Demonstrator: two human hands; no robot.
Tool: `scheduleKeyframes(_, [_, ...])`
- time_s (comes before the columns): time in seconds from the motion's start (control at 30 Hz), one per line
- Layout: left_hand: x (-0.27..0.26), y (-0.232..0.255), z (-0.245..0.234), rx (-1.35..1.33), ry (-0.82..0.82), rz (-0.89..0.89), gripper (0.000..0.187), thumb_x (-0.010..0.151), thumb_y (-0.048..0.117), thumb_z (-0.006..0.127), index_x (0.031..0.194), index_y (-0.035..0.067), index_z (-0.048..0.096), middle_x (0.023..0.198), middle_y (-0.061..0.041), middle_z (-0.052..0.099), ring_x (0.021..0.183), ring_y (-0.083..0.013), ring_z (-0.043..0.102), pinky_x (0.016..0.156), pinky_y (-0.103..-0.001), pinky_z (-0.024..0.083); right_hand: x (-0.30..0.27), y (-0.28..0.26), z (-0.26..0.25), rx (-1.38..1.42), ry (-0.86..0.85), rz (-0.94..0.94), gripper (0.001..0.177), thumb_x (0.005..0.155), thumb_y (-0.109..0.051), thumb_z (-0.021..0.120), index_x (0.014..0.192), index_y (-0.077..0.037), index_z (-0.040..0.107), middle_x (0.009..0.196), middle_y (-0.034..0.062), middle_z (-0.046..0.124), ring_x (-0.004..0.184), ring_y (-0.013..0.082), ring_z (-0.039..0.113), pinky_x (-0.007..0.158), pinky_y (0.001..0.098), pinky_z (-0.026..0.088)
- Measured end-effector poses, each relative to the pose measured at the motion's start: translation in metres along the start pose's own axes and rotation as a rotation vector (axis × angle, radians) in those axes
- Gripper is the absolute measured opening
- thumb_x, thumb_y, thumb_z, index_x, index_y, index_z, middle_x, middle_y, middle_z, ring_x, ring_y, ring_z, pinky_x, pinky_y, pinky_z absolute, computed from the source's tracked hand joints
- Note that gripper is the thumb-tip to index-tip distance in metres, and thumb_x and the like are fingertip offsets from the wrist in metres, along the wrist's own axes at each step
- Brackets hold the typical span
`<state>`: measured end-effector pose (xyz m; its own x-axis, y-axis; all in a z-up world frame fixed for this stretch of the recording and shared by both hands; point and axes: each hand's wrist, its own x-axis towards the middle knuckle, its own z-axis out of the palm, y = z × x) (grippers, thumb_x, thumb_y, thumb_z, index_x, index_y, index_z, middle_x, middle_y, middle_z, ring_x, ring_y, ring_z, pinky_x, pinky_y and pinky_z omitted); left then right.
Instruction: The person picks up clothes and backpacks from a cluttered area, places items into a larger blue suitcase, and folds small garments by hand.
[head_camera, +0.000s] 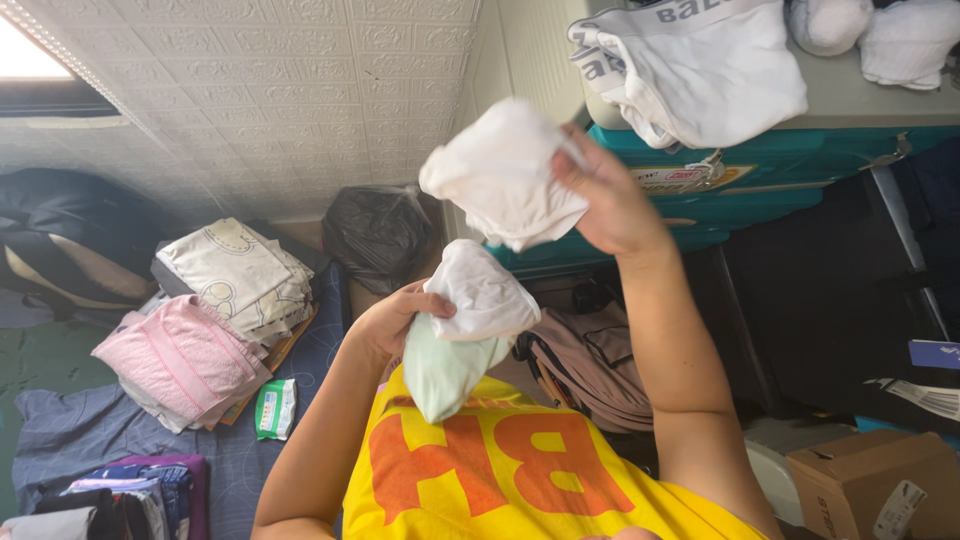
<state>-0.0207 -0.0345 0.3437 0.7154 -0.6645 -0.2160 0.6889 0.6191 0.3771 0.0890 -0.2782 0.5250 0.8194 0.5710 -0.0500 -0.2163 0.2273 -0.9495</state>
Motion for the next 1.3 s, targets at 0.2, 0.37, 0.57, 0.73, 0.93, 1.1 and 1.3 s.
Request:
scheduleKeyframes(0.2, [0.031, -0.019, -0.046, -0.124, 0.036, 0.105, 0.063, 0.077, 0.000, 0.069, 0.138, -0.004, 0.055, 0.125, -0.020, 0.069, 0.110, -0.0298, 0.071, 0.100, -0.045, 0.057, 0.009, -0.012, 0.011, 0.257, -0.080, 0.151, 0.049, 0.107, -0.019, 0.058, 0.149, 0.004, 0.047, 0.137, 0.0150, 0.064, 0.125, 0.0229, 0.064, 0.109, 0.0373, 0.050])
scheduleKeyframes(0.37, [0.035, -0.016, -0.067, -0.266, -0.150, 0.273, 0.061, 0.089, 0.016, 0.075, 0.141, -0.005, 0.053, 0.133, -0.023, 0.065, 0.117, -0.0310, 0.068, 0.103, -0.050, 0.054, 0.023, 0.024, 0.020, -0.414, -0.038, 0.117, 0.036, 0.107, -0.018, 0.069, 0.136, 0.001, 0.059, 0.126, 0.0110, 0.064, 0.117, 0.0187, 0.062, 0.103, 0.0337, 0.049])
scheduleKeyframes(0.57, [0.032, -0.006, -0.057, -0.054, -0.110, 0.351, 0.059, 0.093, 0.015, 0.075, 0.145, -0.002, 0.053, 0.137, -0.016, 0.066, 0.119, -0.0245, 0.067, 0.104, -0.042, 0.056, -0.016, 0.023, 0.083, -1.120, -0.272, -0.589, 0.034, 0.093, -0.024, 0.078, 0.121, -0.012, 0.064, 0.131, 0.0085, 0.066, 0.127, 0.0253, 0.059, 0.109, 0.0438, 0.044])
scheduleKeyframes(0.73, [0.037, -0.007, -0.047, -0.097, -0.144, 0.269, 0.055, 0.094, 0.017, 0.074, 0.143, 0.000, 0.055, 0.133, -0.016, 0.067, 0.116, -0.0255, 0.068, 0.099, -0.044, 0.057, -0.005, 0.027, 0.089, -1.304, -0.218, -0.284, 0.013, 0.105, -0.018, 0.066, 0.114, -0.009, 0.066, 0.122, 0.0057, 0.072, 0.120, 0.0275, 0.066, 0.105, 0.0411, 0.052])
scheduleKeyframes(0.93, [0.045, -0.016, -0.053, -0.136, -0.107, 0.263, 0.054, 0.092, 0.018, 0.072, 0.141, 0.001, 0.055, 0.129, -0.016, 0.069, 0.114, -0.0270, 0.070, 0.098, -0.044, 0.059, -0.012, 0.002, 0.080, -1.160, -0.343, -0.320, 0.008, 0.100, -0.013, 0.066, 0.103, -0.006, 0.064, 0.122, 0.0123, 0.072, 0.117, 0.0323, 0.067, 0.101, 0.0404, 0.051])
scheduleKeyframes(1.1, [0.054, -0.022, -0.079, -0.132, -0.152, 0.255, 0.050, 0.097, 0.007, 0.068, 0.144, -0.004, 0.053, 0.130, -0.018, 0.068, 0.115, -0.0298, 0.068, 0.098, -0.047, 0.055, -0.007, 0.026, 0.086, -1.398, -0.333, -0.409, 0.022, 0.088, -0.012, 0.071, 0.107, -0.001, 0.065, 0.116, 0.0160, 0.071, 0.111, 0.0353, 0.065, 0.097, 0.0419, 0.051])
scheduleKeyframes(1.3, [0.050, -0.020, -0.064, -0.119, -0.116, 0.243, 0.058, 0.092, 0.004, 0.062, 0.148, 0.001, 0.047, 0.135, -0.016, 0.066, 0.120, -0.0268, 0.067, 0.103, -0.044, 0.056, -0.027, -0.025, 0.073, -1.189, -0.199, -0.322, 0.008, 0.097, 0.000, 0.063, 0.105, -0.001, 0.064, 0.121, 0.0092, 0.074, 0.111, 0.0241, 0.072, 0.092, 0.0357, 0.057])
